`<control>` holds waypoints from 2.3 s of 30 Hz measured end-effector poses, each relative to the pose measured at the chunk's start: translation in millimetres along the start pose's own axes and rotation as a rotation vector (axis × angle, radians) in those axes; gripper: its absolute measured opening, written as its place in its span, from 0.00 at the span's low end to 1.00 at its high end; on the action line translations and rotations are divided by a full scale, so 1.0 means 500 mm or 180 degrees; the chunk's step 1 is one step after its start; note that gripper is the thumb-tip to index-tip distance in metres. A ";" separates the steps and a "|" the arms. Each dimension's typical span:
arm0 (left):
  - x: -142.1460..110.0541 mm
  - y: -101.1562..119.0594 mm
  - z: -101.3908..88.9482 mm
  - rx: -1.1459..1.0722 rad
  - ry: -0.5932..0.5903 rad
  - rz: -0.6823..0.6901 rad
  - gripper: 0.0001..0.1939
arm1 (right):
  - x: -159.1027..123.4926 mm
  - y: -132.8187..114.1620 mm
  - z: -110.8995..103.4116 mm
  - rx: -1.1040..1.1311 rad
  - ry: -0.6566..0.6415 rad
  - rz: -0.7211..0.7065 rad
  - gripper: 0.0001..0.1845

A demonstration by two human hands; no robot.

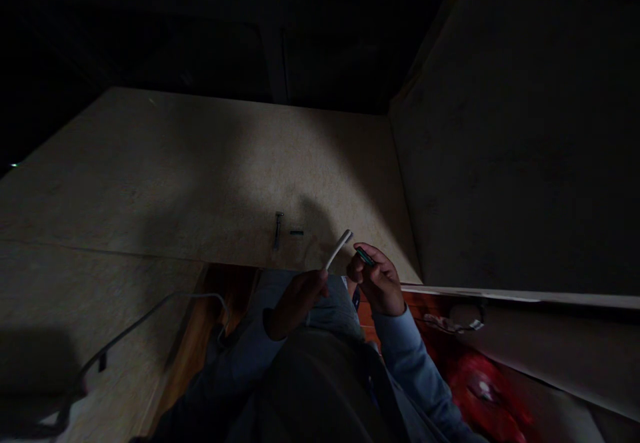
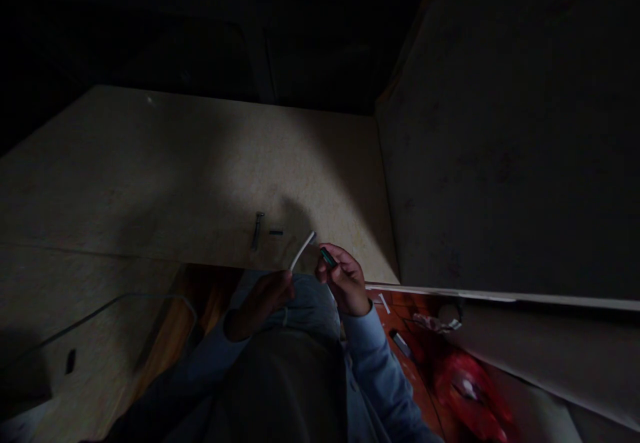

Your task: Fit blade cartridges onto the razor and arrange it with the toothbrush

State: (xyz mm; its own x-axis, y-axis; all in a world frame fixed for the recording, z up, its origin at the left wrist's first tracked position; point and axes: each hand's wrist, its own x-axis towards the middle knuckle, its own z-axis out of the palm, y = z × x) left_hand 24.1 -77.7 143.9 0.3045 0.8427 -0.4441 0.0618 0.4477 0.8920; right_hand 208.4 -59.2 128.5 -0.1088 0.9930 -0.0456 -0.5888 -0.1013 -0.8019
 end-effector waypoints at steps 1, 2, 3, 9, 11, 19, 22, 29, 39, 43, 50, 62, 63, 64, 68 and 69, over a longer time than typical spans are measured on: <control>0.001 -0.002 -0.001 0.0002 -0.0012 0.0018 0.33 | -0.002 0.000 -0.002 0.0030 0.0003 0.0039 0.27; 0.002 -0.005 -0.002 -0.0006 -0.0029 0.0029 0.33 | -0.004 0.000 -0.004 0.0054 0.0002 0.0072 0.27; 0.002 -0.007 -0.003 -0.0024 -0.0045 0.0031 0.33 | -0.005 0.000 -0.005 0.0065 -0.0001 0.0101 0.27; 0.006 -0.011 -0.002 -0.0168 -0.0037 -0.0023 0.33 | -0.011 0.005 -0.015 -0.0077 0.0077 0.0226 0.30; 0.006 -0.010 -0.002 -0.0243 -0.0068 -0.0031 0.34 | -0.012 0.007 -0.017 -0.0077 0.0033 0.0249 0.29; 0.003 -0.003 -0.001 -0.0389 -0.0093 -0.0084 0.35 | -0.015 0.005 -0.020 -0.0171 -0.0064 0.0387 0.25; 0.005 0.003 0.001 -0.0375 -0.0103 -0.0091 0.35 | -0.016 0.003 -0.020 -0.0214 -0.0073 0.0394 0.24; 0.014 -0.007 0.003 -0.0609 -0.0114 -0.0270 0.36 | -0.012 0.005 -0.027 -0.0313 0.0045 0.0381 0.23; 0.028 -0.032 -0.004 -0.0894 -0.0177 -0.0460 0.35 | 0.009 0.020 -0.056 -0.0696 0.0855 0.0346 0.25; 0.044 -0.055 -0.015 -0.0897 -0.0187 -0.0494 0.34 | 0.014 0.019 -0.084 -0.0917 0.1056 0.0250 0.26; 0.070 -0.068 -0.022 -0.0891 -0.0167 -0.0658 0.34 | 0.022 0.003 -0.163 -0.1333 0.1321 0.0199 0.25; 0.157 -0.095 -0.013 -0.0779 0.0047 -0.0751 0.35 | 0.024 -0.011 -0.318 -0.2870 0.1838 0.0145 0.29; 0.165 -0.097 -0.012 -0.0764 0.0039 -0.0748 0.35 | 0.023 -0.010 -0.326 -0.3079 0.1848 0.0145 0.31; 0.173 -0.099 -0.011 -0.0752 0.0048 -0.0745 0.35 | 0.022 -0.011 -0.332 -0.3284 0.1846 0.0175 0.33; 0.197 -0.110 -0.004 -0.0708 0.0082 -0.0810 0.32 | 0.019 -0.015 -0.340 -0.4027 0.1878 0.0645 0.32; 0.200 -0.114 -0.003 -0.0670 0.0107 -0.0816 0.31 | 0.019 -0.016 -0.339 -0.4182 0.1916 0.0764 0.31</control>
State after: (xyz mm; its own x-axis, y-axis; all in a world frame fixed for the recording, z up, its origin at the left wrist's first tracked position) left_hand 49.7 -18.6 48.6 0.2727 0.7023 -0.6576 -0.0663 0.6956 0.7154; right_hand 347.9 -38.9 33.7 0.4408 0.8687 -0.2257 0.5685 -0.4648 -0.6788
